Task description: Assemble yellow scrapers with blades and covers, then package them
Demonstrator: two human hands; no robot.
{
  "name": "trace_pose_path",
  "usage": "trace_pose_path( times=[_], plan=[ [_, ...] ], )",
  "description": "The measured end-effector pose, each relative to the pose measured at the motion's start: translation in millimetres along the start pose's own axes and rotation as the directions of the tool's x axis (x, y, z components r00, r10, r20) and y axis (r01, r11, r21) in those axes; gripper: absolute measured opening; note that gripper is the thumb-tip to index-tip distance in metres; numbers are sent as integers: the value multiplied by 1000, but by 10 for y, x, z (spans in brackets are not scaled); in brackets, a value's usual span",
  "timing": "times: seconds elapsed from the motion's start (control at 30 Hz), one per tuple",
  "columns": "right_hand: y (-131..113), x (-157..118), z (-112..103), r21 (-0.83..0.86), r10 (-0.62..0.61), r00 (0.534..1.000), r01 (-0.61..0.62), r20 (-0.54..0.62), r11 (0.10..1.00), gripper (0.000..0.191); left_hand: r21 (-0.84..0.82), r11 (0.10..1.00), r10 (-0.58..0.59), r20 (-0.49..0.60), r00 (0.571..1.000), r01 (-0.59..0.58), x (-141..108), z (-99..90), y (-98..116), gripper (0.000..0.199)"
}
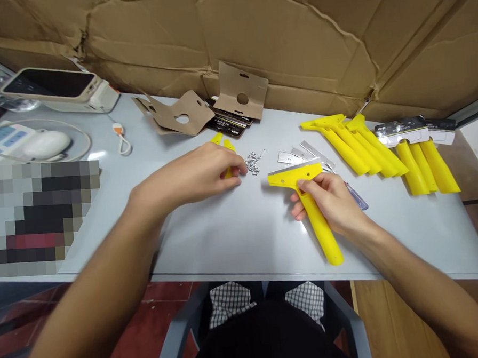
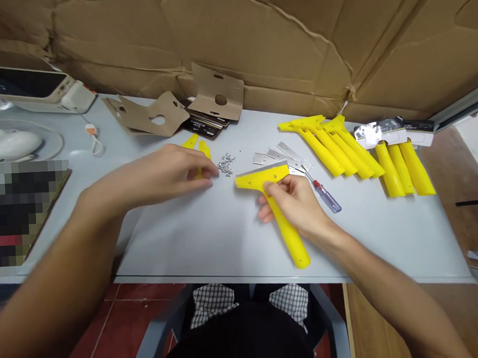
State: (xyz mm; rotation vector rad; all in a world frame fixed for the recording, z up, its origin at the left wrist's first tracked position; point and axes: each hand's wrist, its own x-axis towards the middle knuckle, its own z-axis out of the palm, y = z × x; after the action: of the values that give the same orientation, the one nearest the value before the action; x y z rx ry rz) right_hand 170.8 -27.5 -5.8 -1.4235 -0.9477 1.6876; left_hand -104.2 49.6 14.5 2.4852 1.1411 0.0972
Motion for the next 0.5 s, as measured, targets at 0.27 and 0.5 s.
trace_pose_path(
  times=[0.27,0.5],
  plan=[
    [-46,42,-55,4,12,1000,-12,-10,1000,16,56,998,-8,-128,992,16,13,-42,7,35],
    [-23,46,-61,-25,-13,1000,13,15,1000,17,71,991,-88,-262,961,111,128,112,-74,39]
  ],
)
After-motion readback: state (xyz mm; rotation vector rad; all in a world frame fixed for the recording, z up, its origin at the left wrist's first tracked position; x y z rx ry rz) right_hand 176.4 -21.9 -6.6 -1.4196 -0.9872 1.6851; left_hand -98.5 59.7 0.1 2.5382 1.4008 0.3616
